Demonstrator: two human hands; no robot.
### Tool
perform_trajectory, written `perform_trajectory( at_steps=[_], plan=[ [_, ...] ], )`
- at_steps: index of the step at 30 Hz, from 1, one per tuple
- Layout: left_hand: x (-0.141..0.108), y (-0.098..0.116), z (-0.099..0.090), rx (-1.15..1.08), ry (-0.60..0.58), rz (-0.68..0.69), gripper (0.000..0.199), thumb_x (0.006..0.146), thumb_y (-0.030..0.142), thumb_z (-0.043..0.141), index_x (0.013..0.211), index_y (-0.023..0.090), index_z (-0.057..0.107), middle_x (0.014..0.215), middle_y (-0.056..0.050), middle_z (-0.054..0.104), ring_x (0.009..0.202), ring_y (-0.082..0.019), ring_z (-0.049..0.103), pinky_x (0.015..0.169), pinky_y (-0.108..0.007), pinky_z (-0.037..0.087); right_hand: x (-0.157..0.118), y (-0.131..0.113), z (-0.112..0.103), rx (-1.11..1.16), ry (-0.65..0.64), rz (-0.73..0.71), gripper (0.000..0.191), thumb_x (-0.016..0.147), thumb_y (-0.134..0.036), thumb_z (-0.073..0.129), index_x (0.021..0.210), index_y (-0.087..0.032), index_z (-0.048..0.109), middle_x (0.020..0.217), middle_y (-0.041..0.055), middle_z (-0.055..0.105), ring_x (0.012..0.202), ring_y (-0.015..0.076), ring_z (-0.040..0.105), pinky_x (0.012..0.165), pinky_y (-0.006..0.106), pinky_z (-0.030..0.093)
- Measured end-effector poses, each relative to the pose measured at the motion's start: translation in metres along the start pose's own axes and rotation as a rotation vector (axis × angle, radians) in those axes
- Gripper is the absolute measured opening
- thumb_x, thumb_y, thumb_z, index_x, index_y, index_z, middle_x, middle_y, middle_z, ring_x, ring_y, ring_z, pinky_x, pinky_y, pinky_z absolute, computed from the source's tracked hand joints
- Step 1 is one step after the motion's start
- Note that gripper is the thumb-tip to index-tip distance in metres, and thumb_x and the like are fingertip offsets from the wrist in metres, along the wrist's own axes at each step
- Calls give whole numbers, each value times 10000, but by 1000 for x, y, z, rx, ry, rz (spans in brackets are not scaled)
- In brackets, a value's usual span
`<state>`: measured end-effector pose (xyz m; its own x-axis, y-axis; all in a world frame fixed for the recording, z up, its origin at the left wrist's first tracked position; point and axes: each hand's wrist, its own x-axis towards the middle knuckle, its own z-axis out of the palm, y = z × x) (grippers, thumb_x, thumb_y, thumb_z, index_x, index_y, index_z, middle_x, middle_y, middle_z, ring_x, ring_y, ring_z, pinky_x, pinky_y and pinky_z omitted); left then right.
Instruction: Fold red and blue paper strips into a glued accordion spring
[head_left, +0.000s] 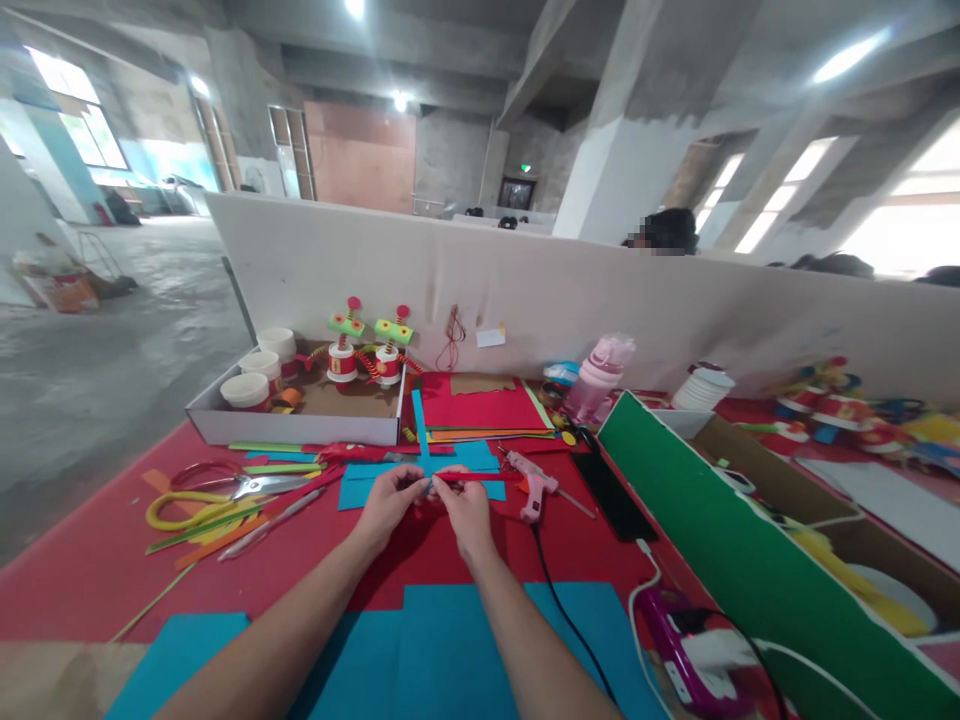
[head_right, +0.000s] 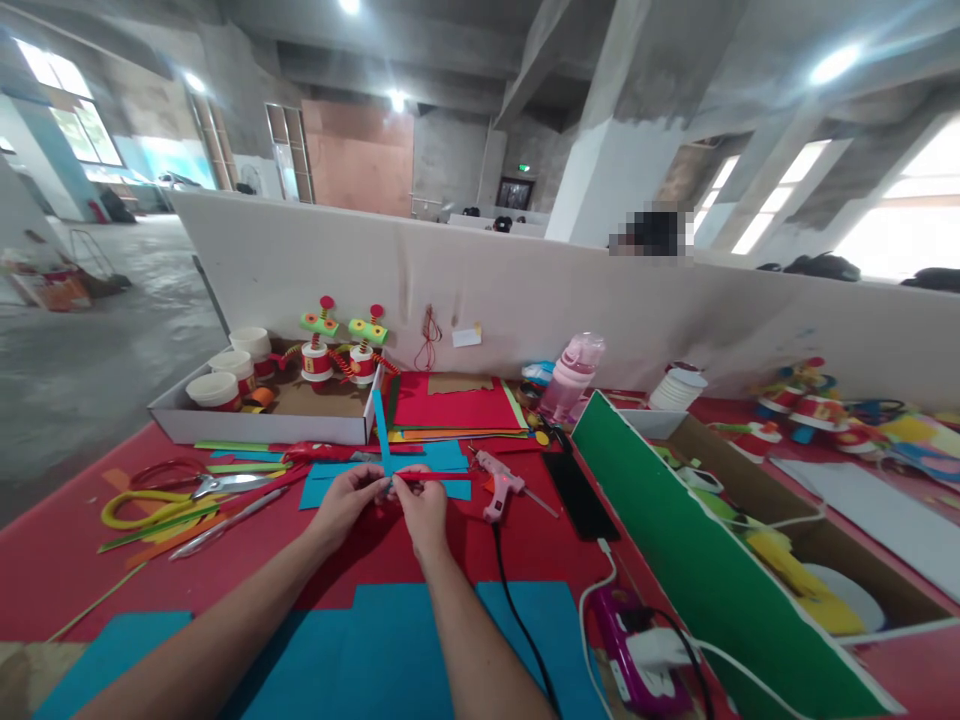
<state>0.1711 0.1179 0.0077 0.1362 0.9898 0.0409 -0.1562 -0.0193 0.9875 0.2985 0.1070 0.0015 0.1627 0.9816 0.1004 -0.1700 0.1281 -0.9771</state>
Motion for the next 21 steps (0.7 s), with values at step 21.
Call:
perform_trajectory(
  at_steps=[21],
  plan=[
    [-2, -2, -2, -219, -31, -78, 247, 649, 318, 773, 676, 139, 606, 526, 20, 544, 474, -78, 471, 491, -208, 366, 3, 0, -2, 351, -94, 200, 233, 610, -337, 764, 729, -161, 668, 612, 4, 646, 553, 124, 590, 580, 259, 525]
  ],
)
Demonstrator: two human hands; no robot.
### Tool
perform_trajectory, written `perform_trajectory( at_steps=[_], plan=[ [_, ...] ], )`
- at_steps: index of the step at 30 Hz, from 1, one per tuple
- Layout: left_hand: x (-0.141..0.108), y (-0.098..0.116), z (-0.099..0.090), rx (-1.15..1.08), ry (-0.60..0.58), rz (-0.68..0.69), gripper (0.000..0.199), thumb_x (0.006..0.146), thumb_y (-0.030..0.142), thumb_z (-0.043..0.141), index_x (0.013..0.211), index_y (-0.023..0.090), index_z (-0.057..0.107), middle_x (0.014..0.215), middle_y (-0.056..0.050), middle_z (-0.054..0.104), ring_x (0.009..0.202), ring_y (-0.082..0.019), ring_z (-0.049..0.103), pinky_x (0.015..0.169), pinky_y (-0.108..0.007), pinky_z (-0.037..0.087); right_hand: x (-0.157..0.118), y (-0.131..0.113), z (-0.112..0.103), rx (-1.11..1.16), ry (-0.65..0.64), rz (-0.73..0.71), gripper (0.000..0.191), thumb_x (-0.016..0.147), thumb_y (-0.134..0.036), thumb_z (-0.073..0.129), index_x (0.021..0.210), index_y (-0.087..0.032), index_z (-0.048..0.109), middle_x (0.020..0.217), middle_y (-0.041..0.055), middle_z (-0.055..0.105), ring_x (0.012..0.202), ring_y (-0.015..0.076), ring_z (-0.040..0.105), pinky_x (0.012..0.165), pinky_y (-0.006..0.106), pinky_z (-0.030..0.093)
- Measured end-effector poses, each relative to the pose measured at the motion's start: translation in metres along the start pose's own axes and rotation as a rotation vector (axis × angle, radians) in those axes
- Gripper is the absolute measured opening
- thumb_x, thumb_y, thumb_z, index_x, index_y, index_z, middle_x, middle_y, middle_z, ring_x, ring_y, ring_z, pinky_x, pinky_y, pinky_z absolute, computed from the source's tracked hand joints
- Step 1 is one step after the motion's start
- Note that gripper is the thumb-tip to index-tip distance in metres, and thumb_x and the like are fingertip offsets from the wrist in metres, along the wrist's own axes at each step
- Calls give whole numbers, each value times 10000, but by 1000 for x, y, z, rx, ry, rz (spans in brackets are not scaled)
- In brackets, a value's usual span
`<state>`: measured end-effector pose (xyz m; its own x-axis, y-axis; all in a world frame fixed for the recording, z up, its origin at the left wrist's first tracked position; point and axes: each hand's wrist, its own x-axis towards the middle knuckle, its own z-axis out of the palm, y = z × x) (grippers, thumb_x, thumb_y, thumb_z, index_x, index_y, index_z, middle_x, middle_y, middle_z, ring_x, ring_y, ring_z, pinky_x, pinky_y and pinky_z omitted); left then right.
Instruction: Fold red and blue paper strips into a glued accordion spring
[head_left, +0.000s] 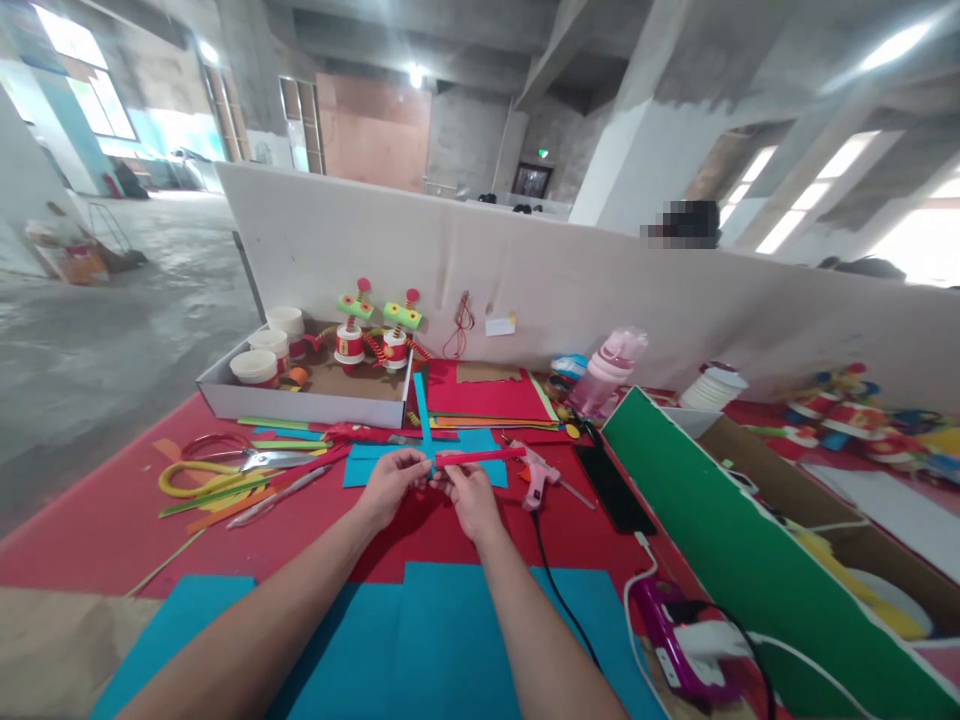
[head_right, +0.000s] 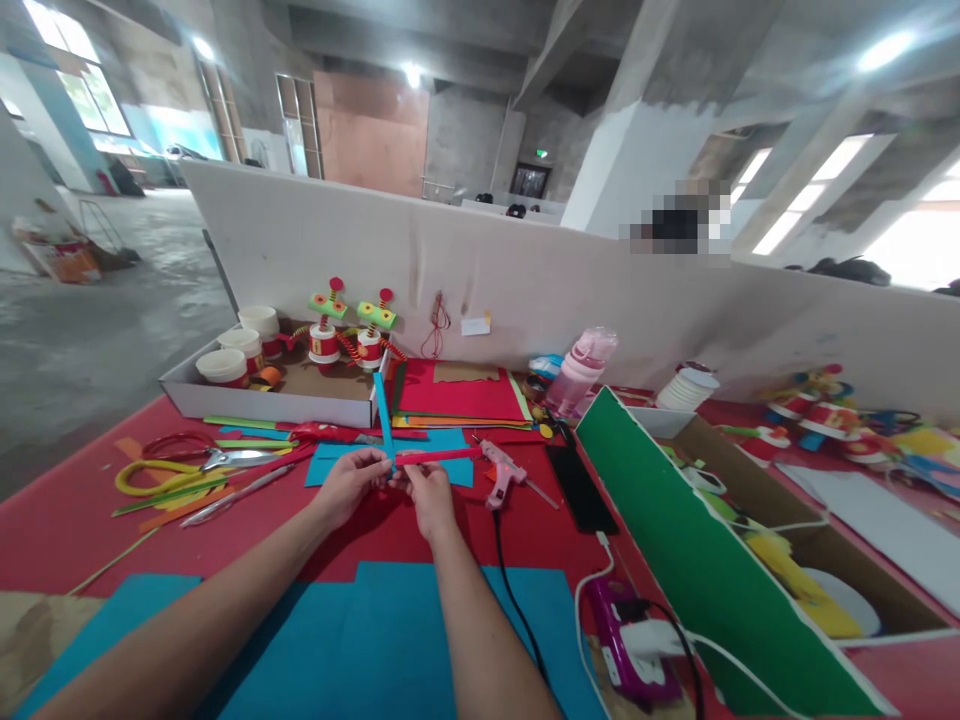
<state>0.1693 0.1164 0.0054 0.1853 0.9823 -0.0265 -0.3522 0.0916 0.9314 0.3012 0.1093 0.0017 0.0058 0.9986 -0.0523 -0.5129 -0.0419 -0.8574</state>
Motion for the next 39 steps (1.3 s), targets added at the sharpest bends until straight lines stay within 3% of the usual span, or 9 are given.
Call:
perform_trajectory(
  at_steps=[8, 22, 34, 39],
  plan=[
    [2, -4, -3, 30, 20, 24, 248, 643, 317, 772, 681, 135, 607, 526, 15, 557, 463, -78, 475, 491, -208, 378, -4, 2, 2, -37, -15, 9, 355, 573, -386, 809, 817, -181, 653, 652, -10, 638, 583, 122, 595, 591, 254, 531],
    [3, -8, -3, 107, 72, 21, 268, 608, 340, 779, 721, 124, 669, 550, -9, 616, 465, -100, 519, 470, -222, 418, -3, 3, 0, -202, 8, -13, 351, 605, -406, 777, 834, -174, 647, 706, -19, 619, 621, 111, 587, 621, 254, 541],
    [0, -6, -2, 101, 81, 17, 317, 630, 402, 761, 754, 114, 709, 529, -22, 603, 458, -104, 500, 451, -222, 405, 0, 7, -3, -367, 13, -193, 277, 691, -422, 700, 810, -186, 618, 731, -6, 643, 651, 145, 610, 628, 268, 533],
    [1, -5, -1, 88, 19, 23, 258, 641, 342, 765, 707, 105, 689, 616, -56, 636, 527, -107, 535, 520, -227, 426, 4, 8, -4, -247, 91, -140, 309, 669, -429, 712, 815, -185, 590, 684, -12, 647, 635, 150, 631, 669, 287, 529]
  ],
)
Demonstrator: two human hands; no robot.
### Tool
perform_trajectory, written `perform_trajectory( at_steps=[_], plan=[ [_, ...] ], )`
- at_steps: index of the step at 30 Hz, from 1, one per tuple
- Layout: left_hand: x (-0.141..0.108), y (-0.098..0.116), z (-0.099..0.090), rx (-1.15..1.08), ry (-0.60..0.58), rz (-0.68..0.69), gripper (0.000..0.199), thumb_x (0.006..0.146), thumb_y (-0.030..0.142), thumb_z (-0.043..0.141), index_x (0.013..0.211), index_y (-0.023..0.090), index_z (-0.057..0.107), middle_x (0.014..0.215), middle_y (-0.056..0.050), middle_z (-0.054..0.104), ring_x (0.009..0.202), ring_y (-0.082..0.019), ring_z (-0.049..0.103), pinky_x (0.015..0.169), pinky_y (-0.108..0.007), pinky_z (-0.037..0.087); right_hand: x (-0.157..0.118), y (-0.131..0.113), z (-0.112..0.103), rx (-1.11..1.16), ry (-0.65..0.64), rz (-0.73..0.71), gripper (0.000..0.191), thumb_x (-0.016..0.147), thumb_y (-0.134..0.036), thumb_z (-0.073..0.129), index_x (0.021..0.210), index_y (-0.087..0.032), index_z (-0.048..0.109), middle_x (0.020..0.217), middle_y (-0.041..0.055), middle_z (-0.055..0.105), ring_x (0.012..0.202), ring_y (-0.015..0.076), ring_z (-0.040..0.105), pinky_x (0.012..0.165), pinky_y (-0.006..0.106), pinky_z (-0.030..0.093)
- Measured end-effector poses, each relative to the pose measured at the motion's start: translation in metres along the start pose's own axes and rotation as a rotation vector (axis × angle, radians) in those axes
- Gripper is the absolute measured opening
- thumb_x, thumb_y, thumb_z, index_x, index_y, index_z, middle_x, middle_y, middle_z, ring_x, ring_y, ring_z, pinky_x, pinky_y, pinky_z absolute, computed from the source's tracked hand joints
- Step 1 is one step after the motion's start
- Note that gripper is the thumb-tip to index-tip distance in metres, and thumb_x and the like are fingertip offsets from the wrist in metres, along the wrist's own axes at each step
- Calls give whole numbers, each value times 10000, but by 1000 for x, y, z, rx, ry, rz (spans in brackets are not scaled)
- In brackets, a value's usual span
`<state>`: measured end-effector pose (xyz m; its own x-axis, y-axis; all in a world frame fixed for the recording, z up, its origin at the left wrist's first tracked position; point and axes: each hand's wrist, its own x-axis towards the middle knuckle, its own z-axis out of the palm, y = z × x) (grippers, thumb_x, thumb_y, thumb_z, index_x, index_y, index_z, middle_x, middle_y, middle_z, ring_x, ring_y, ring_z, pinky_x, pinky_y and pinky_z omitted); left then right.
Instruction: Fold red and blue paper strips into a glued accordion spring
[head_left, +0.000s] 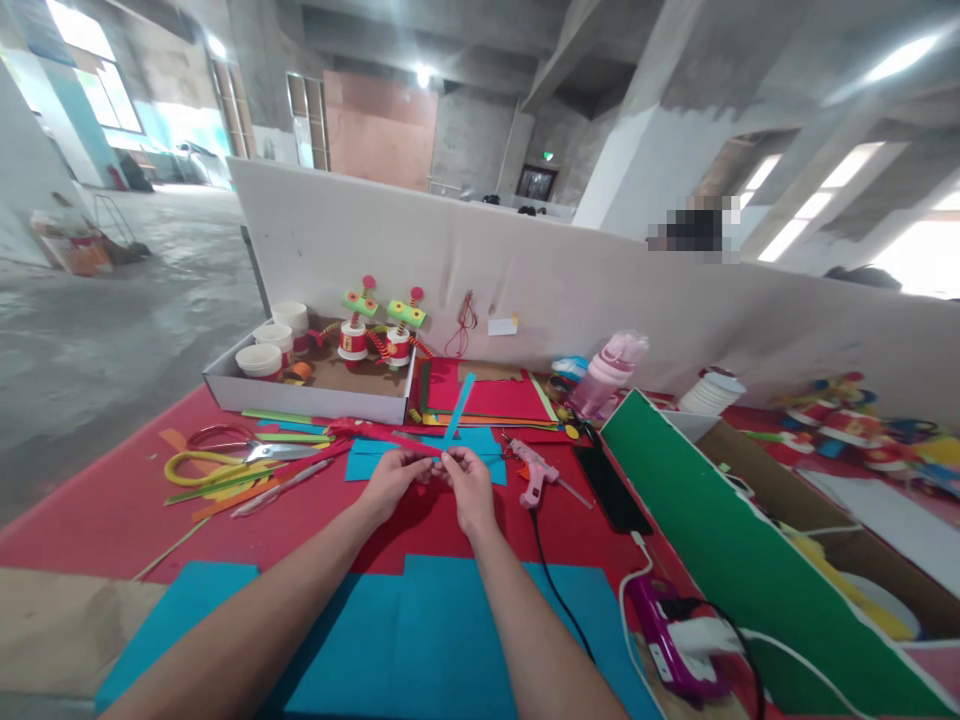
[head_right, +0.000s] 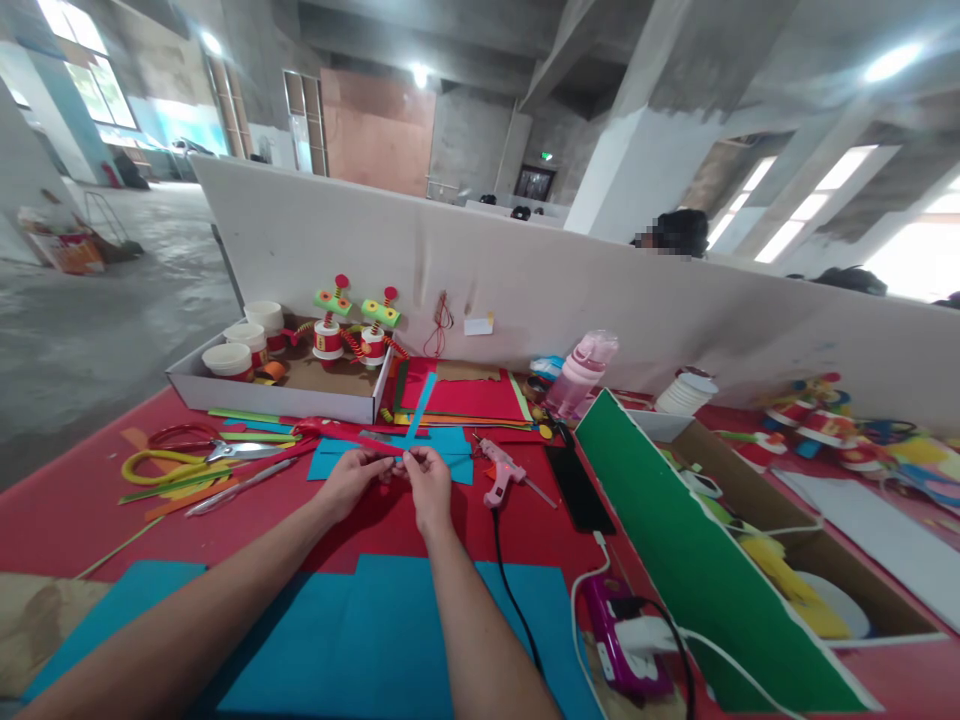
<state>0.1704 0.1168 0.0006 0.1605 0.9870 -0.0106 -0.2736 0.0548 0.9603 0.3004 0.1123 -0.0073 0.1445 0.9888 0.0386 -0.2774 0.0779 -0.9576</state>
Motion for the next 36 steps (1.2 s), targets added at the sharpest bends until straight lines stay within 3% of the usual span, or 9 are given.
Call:
perform_trajectory(
  at_steps=[4, 7, 13, 17, 28, 36],
  plan=[
    [1, 1, 1, 4, -77, 40, 264, 663, 338, 764, 749, 104, 678, 662, -57, 644, 544, -104, 539, 532, -229, 423, 0, 0, 1, 97, 10, 46, 315, 645, -411, 729, 796, -184, 569, 670, -18, 645, 621, 153, 637, 661, 304, 539],
    [1, 0, 0, 45, -30, 39, 290, 698, 386, 728, 661, 107, 657, 569, -40, 610, 506, -108, 525, 512, -233, 411, -3, -3, 4, 65, -27, 52, 305, 637, -397, 735, 772, -185, 562, 665, -20, 641, 624, 149, 642, 662, 300, 546],
    [3, -3, -2, 58, 98, 35, 286, 598, 360, 785, 605, 134, 610, 580, -36, 651, 526, -133, 575, 520, -235, 423, -7, -9, 7, 92, -102, 112, 365, 569, -399, 776, 760, -195, 541, 666, -37, 625, 624, 167, 658, 634, 321, 567],
    [2, -2, -1, 48, 89, 29, 281, 597, 360, 782, 621, 131, 620, 597, -46, 667, 534, -141, 589, 528, -243, 435, -7, -9, 6, 71, -143, 107, 327, 600, -406, 760, 733, -181, 563, 669, -16, 643, 612, 167, 660, 649, 325, 568],
    [0, 1, 0, 29, 51, 48, 337, 663, 423, 742, 619, 149, 552, 501, 16, 565, 439, -92, 496, 452, -214, 398, -5, -7, 3, 14, -90, 45, 311, 613, -394, 771, 740, -168, 598, 687, -22, 627, 617, 126, 630, 637, 269, 562],
    [7, 5, -12, -18, 140, 101, 337, 646, 402, 759, 597, 156, 534, 489, 24, 545, 474, -95, 489, 470, -212, 384, -4, -11, -3, -117, -103, 25, 374, 622, -467, 754, 769, -163, 594, 650, 4, 656, 582, 149, 643, 553, 244, 514]
  ],
)
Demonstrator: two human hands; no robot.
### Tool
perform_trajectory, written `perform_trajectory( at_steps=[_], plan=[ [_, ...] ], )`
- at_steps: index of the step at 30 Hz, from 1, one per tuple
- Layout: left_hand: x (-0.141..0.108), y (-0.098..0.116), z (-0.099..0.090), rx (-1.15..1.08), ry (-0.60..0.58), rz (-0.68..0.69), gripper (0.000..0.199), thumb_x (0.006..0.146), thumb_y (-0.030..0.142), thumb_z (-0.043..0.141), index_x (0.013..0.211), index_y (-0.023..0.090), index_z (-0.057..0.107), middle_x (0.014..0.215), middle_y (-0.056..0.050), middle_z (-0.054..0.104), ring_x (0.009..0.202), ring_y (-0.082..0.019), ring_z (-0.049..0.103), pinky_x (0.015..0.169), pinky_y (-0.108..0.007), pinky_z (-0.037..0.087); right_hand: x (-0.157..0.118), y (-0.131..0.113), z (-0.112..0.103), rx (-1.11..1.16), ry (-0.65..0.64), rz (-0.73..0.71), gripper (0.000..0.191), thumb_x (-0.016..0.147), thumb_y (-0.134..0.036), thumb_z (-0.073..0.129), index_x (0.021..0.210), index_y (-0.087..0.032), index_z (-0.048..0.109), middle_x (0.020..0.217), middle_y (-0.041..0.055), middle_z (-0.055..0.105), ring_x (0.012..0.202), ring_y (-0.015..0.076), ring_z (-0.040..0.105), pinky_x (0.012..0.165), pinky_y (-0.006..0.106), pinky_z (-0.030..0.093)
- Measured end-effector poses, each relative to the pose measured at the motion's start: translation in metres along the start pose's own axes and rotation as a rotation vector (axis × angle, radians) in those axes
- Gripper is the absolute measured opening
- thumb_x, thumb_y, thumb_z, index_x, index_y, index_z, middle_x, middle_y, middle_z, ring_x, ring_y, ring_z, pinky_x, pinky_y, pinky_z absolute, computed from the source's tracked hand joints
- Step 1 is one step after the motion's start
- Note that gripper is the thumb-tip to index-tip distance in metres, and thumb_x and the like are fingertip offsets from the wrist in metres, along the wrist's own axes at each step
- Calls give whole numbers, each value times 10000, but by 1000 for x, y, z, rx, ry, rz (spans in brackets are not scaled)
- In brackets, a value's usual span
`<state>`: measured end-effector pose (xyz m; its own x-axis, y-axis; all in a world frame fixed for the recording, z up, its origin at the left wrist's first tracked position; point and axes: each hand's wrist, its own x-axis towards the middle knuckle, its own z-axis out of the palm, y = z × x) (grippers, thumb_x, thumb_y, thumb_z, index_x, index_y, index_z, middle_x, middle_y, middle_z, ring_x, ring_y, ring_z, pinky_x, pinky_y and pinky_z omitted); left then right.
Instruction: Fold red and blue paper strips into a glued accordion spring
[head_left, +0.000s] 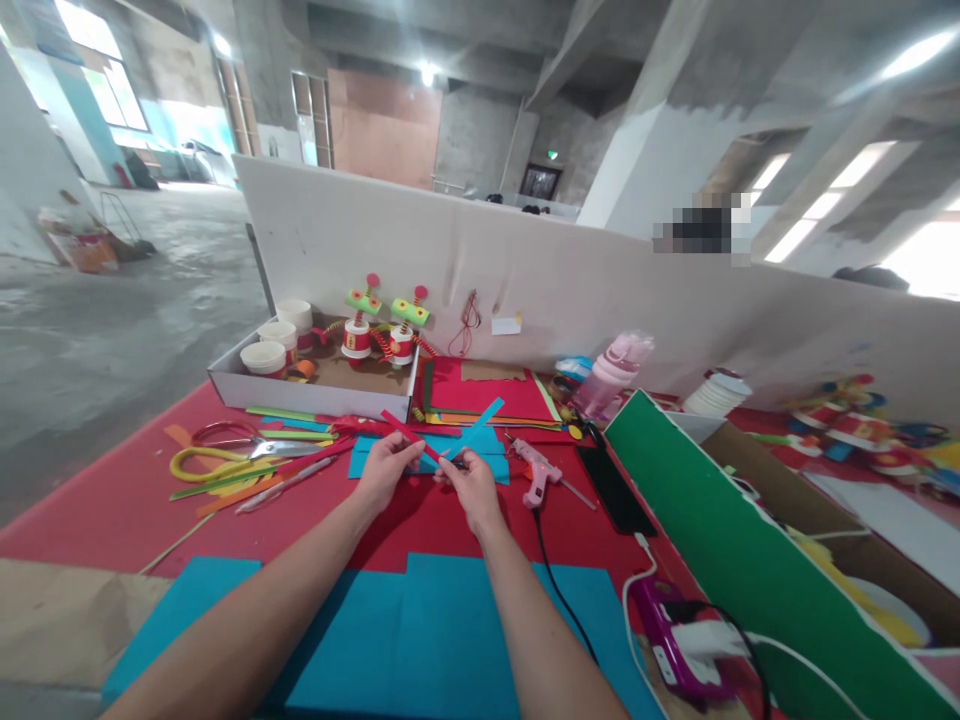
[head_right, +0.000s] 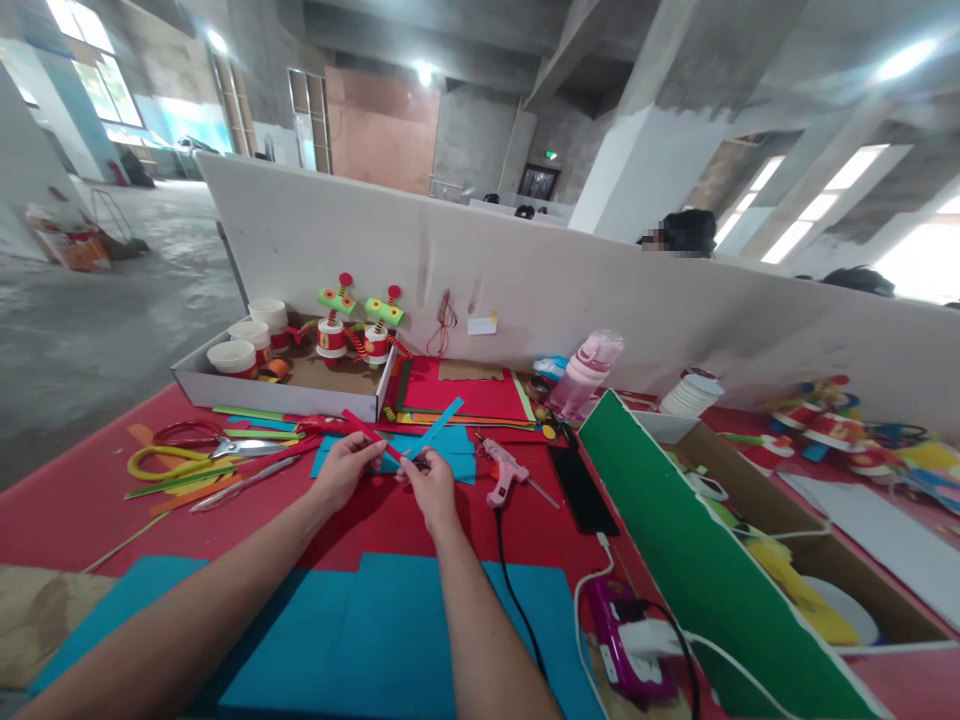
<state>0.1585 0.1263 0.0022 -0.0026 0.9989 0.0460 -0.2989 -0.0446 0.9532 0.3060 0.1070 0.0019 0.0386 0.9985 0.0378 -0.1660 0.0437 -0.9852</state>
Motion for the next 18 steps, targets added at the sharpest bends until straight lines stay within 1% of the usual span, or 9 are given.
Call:
perform_trajectory(
  at_steps=[3, 7, 11, 12, 14, 16, 18],
  plan=[
    [6, 7, -8, -31, 66, 49, 315, 648, 382, 763, 606, 151, 552, 492, 28, 544, 486, -86, 487, 492, -205, 367, 0, 0, -2, -34, 7, 23, 386, 627, -484, 745, 772, -163, 589, 633, 9, 661, 571, 151, 647, 533, 234, 500],
    [13, 18, -18, -114, 136, 107, 297, 638, 363, 773, 617, 148, 569, 519, 31, 549, 500, -77, 491, 503, -196, 355, 3, 4, -5, -21, 11, 30, 377, 624, -478, 749, 761, -168, 583, 627, 1, 658, 553, 143, 643, 514, 225, 493],
    [18, 23, -25, -228, 212, 132, 287, 620, 361, 783, 713, 150, 611, 577, 25, 575, 522, -80, 507, 522, -199, 386, 4, 7, -5, 31, 35, 23, 344, 634, -441, 758, 756, -175, 578, 638, 0, 668, 587, 152, 664, 540, 228, 503],
    [18, 23, -25, -235, 207, 126, 293, 635, 379, 772, 740, 150, 620, 596, 20, 582, 530, -82, 512, 528, -201, 395, 4, 6, -4, 62, 46, 35, 340, 634, -432, 761, 764, -174, 581, 649, 5, 676, 596, 157, 670, 555, 235, 509],
    [15, 22, -21, -202, 156, 97, 309, 676, 416, 736, 788, 148, 633, 633, 7, 594, 548, -88, 524, 538, -208, 409, 3, 4, -2, 161, 61, 60, 340, 623, -407, 775, 784, -168, 593, 673, 15, 688, 614, 164, 676, 594, 256, 522],
    [9, 19, -14, -109, 56, 60, 320, 705, 432, 709, 821, 142, 641, 668, -7, 606, 558, -94, 531, 543, -216, 416, 3, 2, 0, 264, 64, 80, 344, 605, -383, 792, 796, -160, 614, 682, 17, 690, 619, 164, 671, 616, 270, 525],
    [2, 15, -5, 9, -68, 40, 313, 705, 420, 714, 813, 136, 638, 662, -7, 602, 547, -94, 523, 543, -223, 415, 2, 1, 2, 297, 85, 85, 333, 591, -361, 804, 787, -151, 636, 651, 5, 675, 593, 148, 648, 592, 254, 511]
  ],
)
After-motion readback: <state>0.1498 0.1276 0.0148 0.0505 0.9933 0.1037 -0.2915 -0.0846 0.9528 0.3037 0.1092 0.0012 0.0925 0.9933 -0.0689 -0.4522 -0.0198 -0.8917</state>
